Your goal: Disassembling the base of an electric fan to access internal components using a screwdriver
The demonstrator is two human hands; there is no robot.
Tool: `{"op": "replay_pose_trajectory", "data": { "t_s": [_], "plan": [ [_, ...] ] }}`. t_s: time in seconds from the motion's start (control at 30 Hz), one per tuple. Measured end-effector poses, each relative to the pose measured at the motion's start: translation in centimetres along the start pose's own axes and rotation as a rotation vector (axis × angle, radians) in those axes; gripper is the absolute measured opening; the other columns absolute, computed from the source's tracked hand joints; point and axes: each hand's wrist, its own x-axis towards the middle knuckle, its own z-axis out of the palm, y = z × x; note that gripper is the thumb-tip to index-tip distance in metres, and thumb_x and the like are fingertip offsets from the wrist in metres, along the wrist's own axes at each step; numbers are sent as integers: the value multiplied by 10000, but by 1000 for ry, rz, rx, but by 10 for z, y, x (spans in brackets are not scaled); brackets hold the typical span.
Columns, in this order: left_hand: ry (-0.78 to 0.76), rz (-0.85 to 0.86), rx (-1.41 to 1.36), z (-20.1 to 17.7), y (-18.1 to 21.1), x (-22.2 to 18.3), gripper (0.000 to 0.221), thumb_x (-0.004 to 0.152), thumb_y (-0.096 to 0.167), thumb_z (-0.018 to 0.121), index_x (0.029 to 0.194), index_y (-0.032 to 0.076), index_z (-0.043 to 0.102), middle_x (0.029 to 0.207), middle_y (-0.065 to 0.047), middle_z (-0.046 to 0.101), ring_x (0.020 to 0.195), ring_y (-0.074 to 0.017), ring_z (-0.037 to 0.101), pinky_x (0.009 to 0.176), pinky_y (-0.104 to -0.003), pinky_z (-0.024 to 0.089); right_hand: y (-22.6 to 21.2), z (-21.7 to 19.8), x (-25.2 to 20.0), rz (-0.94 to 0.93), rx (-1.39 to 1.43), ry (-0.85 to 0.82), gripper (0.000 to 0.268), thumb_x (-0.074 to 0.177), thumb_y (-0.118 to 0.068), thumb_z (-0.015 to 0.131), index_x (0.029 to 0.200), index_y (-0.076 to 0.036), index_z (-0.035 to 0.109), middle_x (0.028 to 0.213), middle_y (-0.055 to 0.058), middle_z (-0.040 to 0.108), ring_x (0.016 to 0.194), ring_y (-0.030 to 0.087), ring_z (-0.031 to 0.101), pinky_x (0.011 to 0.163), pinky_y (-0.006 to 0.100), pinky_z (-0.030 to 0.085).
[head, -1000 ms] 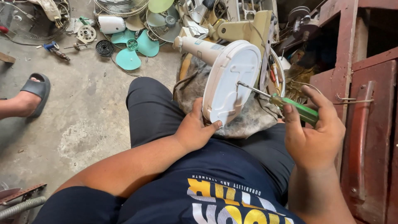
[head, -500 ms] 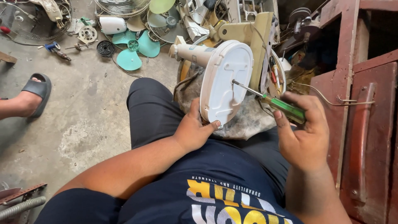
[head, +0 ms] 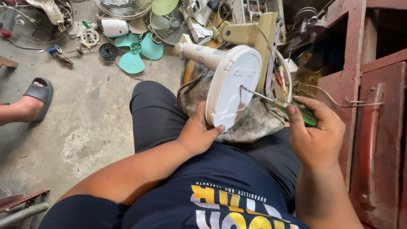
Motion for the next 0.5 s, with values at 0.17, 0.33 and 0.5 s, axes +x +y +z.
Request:
{"op": "replay_pose_trajectory", "data": {
  "t_s": [0.17,0.33,0.5],
  "plan": [
    [12,4,2,1,1,-1,656,854,307,729,1381,205,352,1128,-67,719,969,-265,704,847,-389,550,-5,-9,6,-168,84,-71,305,966,-35,799,1234,70,695,1204,232,693,1147,348,659,1025,435,523],
    [5,10,-3,2,-1,1,666,861,288,730,1399,204,346,1121,-62,707,931,-239,689,818,-384,554,2,-4,2,-102,-67,-20,318,981,-145,844,1242,20,770,1126,190,772,990,283,726,878,380,564],
    [1,18,19,3,-7,4,672,860,276,741,1402,215,349,1174,-87,711,1021,-285,709,854,-416,555,-2,-2,5,-103,19,-40,186,1030,-104,803,1161,22,766,1049,160,748,983,286,693,872,389,522]
  ]
}}
